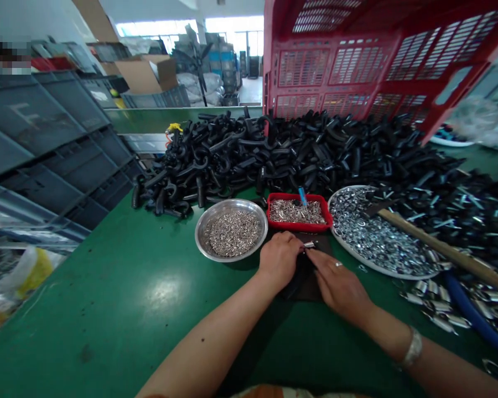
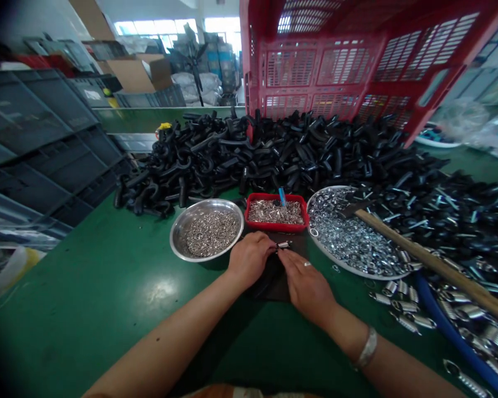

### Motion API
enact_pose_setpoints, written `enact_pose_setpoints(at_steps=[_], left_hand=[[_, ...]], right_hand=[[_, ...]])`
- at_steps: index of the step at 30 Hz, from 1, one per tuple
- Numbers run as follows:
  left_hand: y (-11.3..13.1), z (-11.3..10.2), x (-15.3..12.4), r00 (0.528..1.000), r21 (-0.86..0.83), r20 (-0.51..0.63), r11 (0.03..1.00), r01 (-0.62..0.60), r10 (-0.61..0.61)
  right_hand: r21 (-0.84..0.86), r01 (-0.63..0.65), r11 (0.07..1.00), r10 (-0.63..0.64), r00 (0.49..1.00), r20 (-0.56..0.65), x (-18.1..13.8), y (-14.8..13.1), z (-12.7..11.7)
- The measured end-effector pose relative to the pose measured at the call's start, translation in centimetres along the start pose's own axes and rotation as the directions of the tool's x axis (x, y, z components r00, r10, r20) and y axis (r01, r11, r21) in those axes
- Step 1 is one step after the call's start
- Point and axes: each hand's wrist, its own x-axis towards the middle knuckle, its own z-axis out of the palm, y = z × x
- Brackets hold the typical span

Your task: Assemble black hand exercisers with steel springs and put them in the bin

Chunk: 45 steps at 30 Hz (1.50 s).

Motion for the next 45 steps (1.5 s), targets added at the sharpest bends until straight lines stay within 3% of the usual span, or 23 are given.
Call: enact_pose_setpoints(at_steps=[4, 11, 23, 29, 32, 35, 37, 38, 40, 42, 43, 45], left_hand=[[0.0, 0.5, 0.5, 0.999, -0.042, 0.022, 0.999, -0.026, 0.027], [-0.9, 0.3, 1.2, 0.999, -0.156, 0.034, 0.987, -0.032, 0.037], [0.3, 1.1, 0.1, 0.994, 0.134, -0.039, 0.987, -0.093, 0.099], [-0.3, 1.2, 0.3, 0.98, 0.169, 0.056, 0.966, -0.196, 0.189], [-0.4, 1.1, 0.3, 0.981, 0.141, 0.054, 0.971, -0.191, 0.185], [-0.6, 0.9, 0.1, 0.983, 0.105, 0.014, 0.977, -0.186, 0.186], [-1.0, 0.8, -0.2, 0.975, 0.025, -0.004, 0.974, -0.224, 0.224], [-1.2, 0.7, -0.3, 0.969, -0.029, -0.013, 0.969, -0.246, 0.246], [-1.8, 0.5, -0.6, 0.962, -0.137, -0.051, 0.952, -0.273, 0.268], [-2.2, 0.4, -0.8, 0.953, -0.204, -0.094, 0.932, -0.301, 0.287], [-2.3, 0.4, -0.9, 0.946, -0.213, -0.105, 0.922, -0.323, 0.307], [-2.2, 0.3, -0.9, 0.929, -0.197, -0.093, 0.908, -0.369, 0.358]], right_hand=[[0.171, -0.099, 0.98, 0.095, 0.995, 0.028, -1.1, 0.8, -0.1], [0.259, -0.042, 0.965, 0.029, 0.998, 0.056, -1.2, 1.2, -0.1], [0.283, -0.011, 0.959, 0.003, 1.0, 0.028, -1.9, 1.3, 0.7], [0.273, -0.011, 0.962, 0.003, 1.0, 0.028, -2.0, 1.1, 0.8], [0.251, -0.004, 0.968, -0.006, 0.999, 0.035, -1.7, 0.7, 0.7], [0.162, 0.038, 0.986, -0.045, 0.998, 0.036, -1.2, 1.5, -0.8], [-0.003, -0.021, 1.0, 0.021, 1.0, 0.002, -1.4, 3.5, -3.2], [-0.12, -0.113, 0.986, 0.111, 0.993, -0.027, -1.8, 5.0, -4.7], [-0.368, -0.386, 0.846, 0.404, 0.914, -0.028, -3.3, 8.5, -7.6], [-0.509, -0.524, 0.683, 0.635, 0.77, 0.059, -5.3, 11.8, -9.9], [-0.531, -0.538, 0.655, 0.681, 0.724, 0.106, -6.3, 13.2, -10.6], [-0.558, -0.535, 0.634, 0.704, 0.698, 0.13, -7.9, 15.2, -11.3]])
